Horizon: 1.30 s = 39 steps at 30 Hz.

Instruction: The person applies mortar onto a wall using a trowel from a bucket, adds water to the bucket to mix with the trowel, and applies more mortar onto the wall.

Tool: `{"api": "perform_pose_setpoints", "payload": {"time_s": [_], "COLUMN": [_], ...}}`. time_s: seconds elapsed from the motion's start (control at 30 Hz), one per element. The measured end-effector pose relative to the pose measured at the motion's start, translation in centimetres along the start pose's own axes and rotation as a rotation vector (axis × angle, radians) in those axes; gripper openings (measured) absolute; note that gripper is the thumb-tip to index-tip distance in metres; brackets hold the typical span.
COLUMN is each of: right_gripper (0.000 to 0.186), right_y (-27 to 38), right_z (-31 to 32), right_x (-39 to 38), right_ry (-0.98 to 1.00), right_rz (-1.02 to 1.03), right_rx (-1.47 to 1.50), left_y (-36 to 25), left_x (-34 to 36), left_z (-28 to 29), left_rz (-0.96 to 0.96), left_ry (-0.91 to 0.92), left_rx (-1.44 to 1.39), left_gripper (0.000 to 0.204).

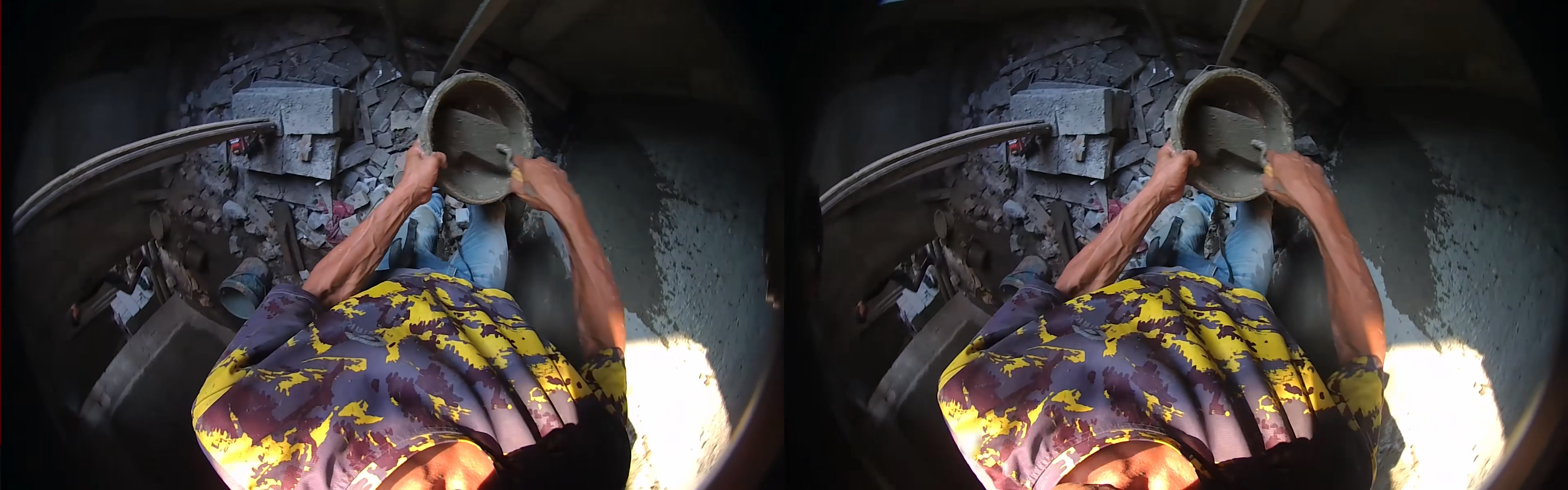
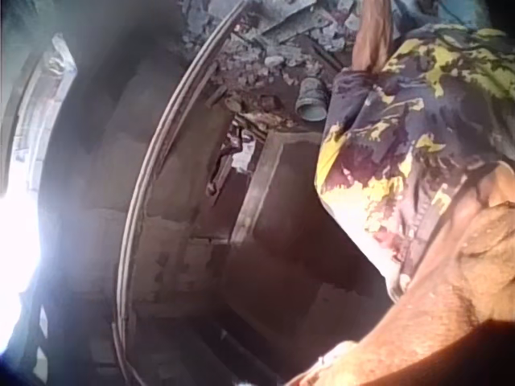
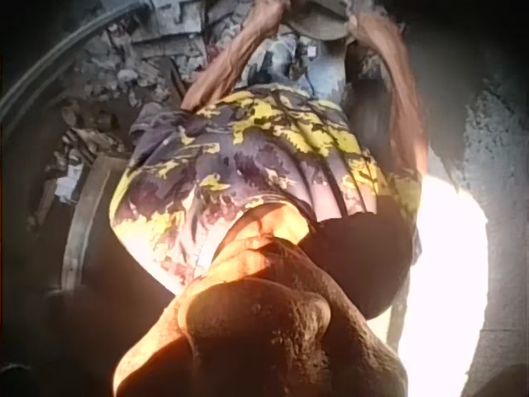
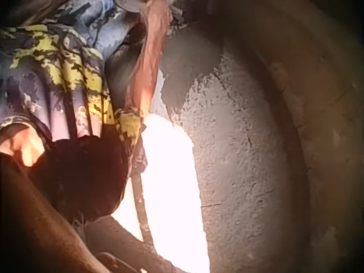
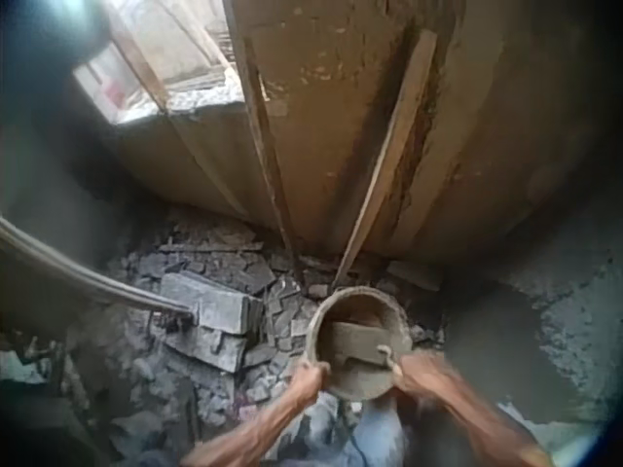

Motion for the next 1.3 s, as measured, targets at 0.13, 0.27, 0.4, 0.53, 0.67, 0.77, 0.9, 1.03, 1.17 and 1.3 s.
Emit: {"api": "perform_pose_setpoints", "payload": {"time_s": [0.13,0.27,0.4,0.53,0.67,0.77,0.9,1.03,1.17,1.3], "right_gripper": [0.008,0.009,0.022,0.025,0.032,0.027,0.022,0.031,0.039,0.034], "right_y": [-3.5,-4.9,-9.4,-11.4,-10.5,-9.4,-8.8,-7.9,-9.1,-23.5], "right_z": [4.9,5.3,1.7,-1.5,-5.1,-4.5,-4.5,-4.5,-5.3,-9.3], "right_x": [0.5,4.0,4.3,3.2,2.3,1.6,1.9,3.2,5.7,10.4], "right_ry": [-0.324,-0.156,-0.047,0.15,-0.092,-0.113,-0.107,-0.233,0.138,0.224], "right_rz": [-0.192,-0.222,-0.089,-0.134,-0.016,-0.064,-0.139,0.106,0.319,0.362], "right_rx": [-0.357,-0.34,-0.2,0.219,0.484,0.496,0.535,0.641,1.448,2.062], "left_y": [-0.2,-1.8,-1.2,-1.3,-2.1,-2.0,-0.6,-1.7,0.7,3.3], "left_x": [1.7,2.5,3.7,4.6,3.9,4.3,6.1,5.4,6.8,10.4], "left_z": [-2.8,-4.1,-5.5,-7.7,-8.9,-8.3,-5.4,-3.9,3.2,5.6], "left_rz": [-0.048,-0.052,-0.036,-0.031,-0.015,-0.08,-0.004,0.005,-0.054,-0.08], "left_ry": [-0.037,-0.061,0.046,0.107,0.176,0.172,0.118,0.014,-0.124,-0.117], "left_rx": [0.043,0.072,0.129,0.133,0.154,0.092,0.077,0.028,0.111,0.065], "left_gripper": [0.046,0.038,0.05,0.051,0.05,0.035,0.025,0.027,0.032,0.035]}}
Point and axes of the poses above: each hand's wrist, its own x-axis towards the middle knuckle, its own z-axis out of the back of the hand, y = z × x, the point moved 2 cm from there along x, towards the middle knuckle, and after that the axes turned 14 degrees about y, right-handed, at the moved point
